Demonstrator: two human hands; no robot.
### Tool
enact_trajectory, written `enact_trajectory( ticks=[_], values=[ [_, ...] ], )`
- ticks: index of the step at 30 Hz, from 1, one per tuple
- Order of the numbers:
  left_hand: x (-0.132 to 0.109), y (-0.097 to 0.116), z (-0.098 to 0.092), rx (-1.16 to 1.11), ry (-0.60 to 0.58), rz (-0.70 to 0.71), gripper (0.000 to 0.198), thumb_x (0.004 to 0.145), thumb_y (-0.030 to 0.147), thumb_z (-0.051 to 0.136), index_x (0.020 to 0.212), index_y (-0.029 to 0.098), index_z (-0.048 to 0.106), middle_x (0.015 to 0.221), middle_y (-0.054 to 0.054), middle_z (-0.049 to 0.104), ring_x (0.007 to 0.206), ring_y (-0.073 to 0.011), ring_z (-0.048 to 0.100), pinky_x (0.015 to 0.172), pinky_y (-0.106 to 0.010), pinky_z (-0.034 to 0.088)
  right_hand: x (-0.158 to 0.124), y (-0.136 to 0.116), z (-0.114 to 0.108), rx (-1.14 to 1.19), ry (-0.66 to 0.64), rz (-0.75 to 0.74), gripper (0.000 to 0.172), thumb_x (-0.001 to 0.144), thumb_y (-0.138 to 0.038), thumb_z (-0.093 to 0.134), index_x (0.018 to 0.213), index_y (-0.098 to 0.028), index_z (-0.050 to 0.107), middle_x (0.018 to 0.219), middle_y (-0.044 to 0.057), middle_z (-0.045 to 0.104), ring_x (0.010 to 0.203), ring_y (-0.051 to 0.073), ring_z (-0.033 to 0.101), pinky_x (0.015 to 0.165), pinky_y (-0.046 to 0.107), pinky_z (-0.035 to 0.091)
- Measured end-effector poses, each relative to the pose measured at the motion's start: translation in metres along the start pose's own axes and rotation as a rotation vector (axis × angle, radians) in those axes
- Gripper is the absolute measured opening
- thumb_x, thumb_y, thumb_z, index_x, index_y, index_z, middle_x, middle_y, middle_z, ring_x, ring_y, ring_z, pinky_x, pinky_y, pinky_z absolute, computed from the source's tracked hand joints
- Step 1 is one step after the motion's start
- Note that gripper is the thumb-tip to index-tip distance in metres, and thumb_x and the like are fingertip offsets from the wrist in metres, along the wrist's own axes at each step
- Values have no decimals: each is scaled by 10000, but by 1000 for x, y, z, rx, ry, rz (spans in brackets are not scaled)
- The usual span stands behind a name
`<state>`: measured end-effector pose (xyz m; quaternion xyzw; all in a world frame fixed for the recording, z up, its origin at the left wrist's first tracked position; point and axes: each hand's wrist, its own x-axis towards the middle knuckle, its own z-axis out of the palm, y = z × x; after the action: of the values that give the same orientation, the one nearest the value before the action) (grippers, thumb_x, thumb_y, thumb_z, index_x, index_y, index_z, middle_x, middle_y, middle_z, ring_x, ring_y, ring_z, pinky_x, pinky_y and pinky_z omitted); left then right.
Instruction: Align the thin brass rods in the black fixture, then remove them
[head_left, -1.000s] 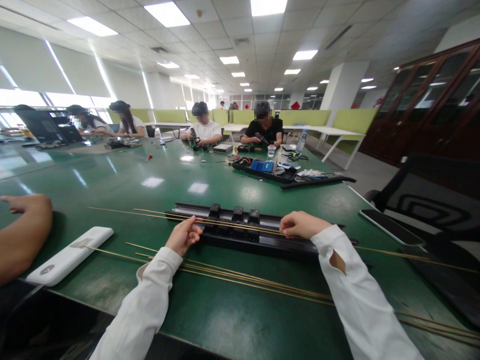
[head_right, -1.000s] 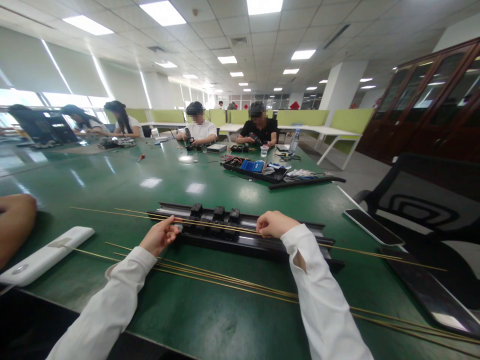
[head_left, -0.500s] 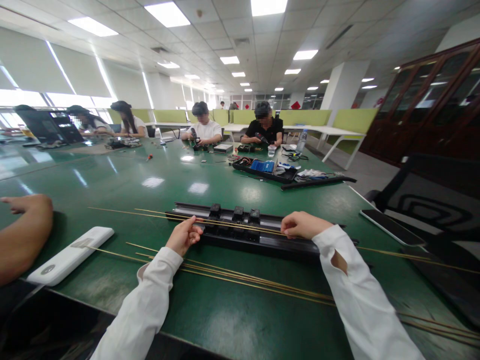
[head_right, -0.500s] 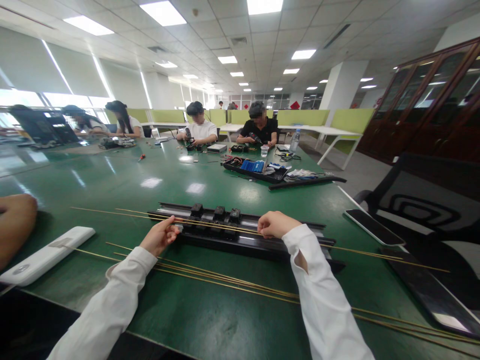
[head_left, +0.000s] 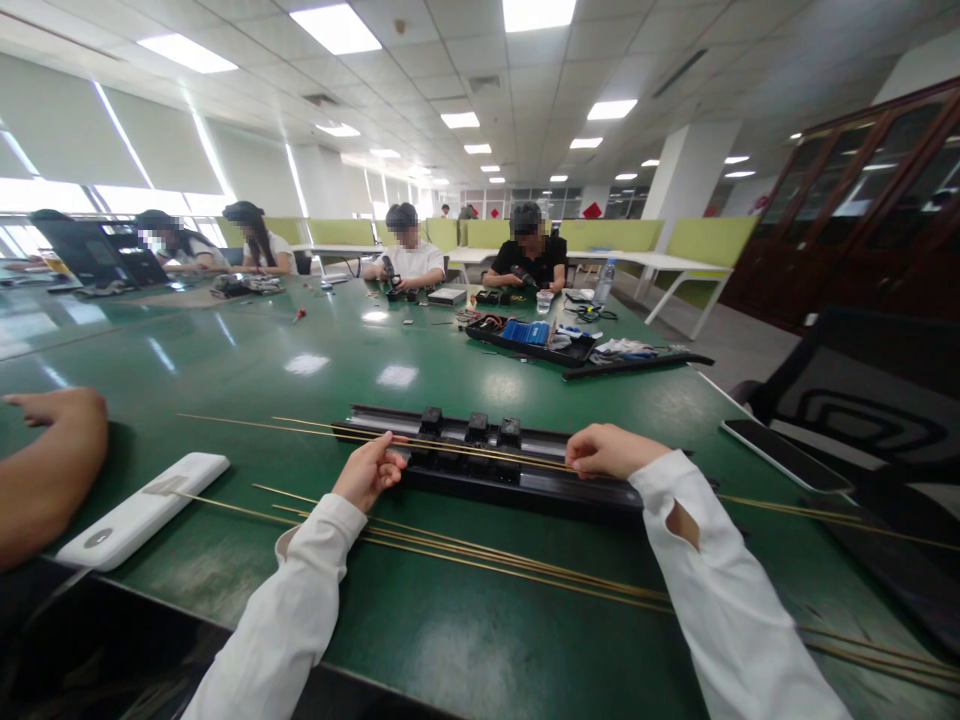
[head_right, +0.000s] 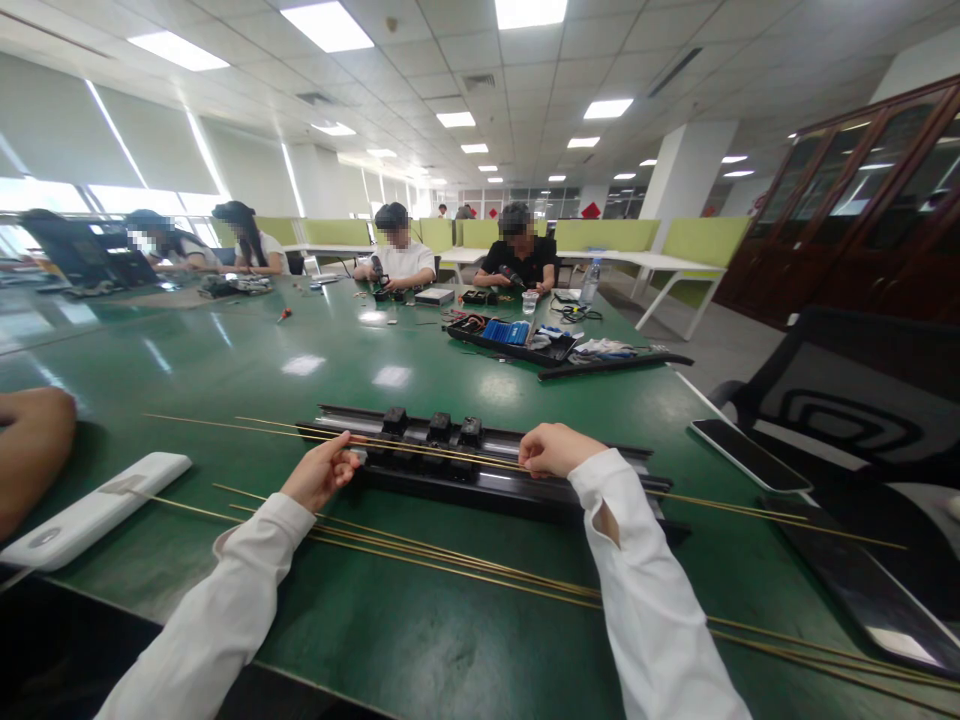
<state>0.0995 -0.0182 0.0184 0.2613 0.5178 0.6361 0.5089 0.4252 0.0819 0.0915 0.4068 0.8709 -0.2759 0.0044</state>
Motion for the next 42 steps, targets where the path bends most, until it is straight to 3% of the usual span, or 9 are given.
enact_trajectory(
  ticks=[9, 17, 24, 31, 42],
  values=[
    [1, 1, -2, 11, -10, 8, 203, 757, 295, 473, 811, 106, 520, 460, -14, 550, 325, -72, 472, 290, -135, 318, -3, -4, -5, -49, -19, 8, 178, 625, -242, 488, 702, -153, 622, 637, 27, 642, 621, 142, 569, 574, 217, 405],
    [2, 5, -4, 7, -27, 21, 219, 745, 311, 489, 818, 108, 521, 466, -15, 553, 320, -70, 466, 282, -135, 306, -1, -37, -5, -126, 237, -116, 234, 702, -266, 449, 804, -194, 647, 801, 28, 662, 743, 144, 581, 676, 225, 398],
    [2, 8, -7, 18, -44, 28, 266, 742, 335, 489, 855, 98, 529, 471, -19, 554, 321, -68, 465, 281, -133, 299, 14, -60, 13, -182, 274, -205, 207, 695, -196, 443, 744, -192, 644, 731, 18, 650, 690, 131, 570, 646, 218, 390],
    [0, 11, -8, 12, -42, 23, 260, 746, 332, 482, 851, 99, 528, 466, -16, 551, 321, -68, 464, 282, -133, 294, 21, -63, 21, -228, 323, -205, 178, 662, -137, 445, 678, -189, 615, 661, 6, 623, 634, 117, 540, 596, 205, 367],
    [1, 10, -12, 21, -50, 12, 263, 743, 333, 484, 866, 105, 528, 475, -17, 557, 327, -71, 472, 285, -133, 299, 25, -61, 24, -198, 295, -229, 165, 653, -136, 448, 671, -189, 603, 632, -2, 603, 608, 110, 527, 573, 201, 350]
  ],
)
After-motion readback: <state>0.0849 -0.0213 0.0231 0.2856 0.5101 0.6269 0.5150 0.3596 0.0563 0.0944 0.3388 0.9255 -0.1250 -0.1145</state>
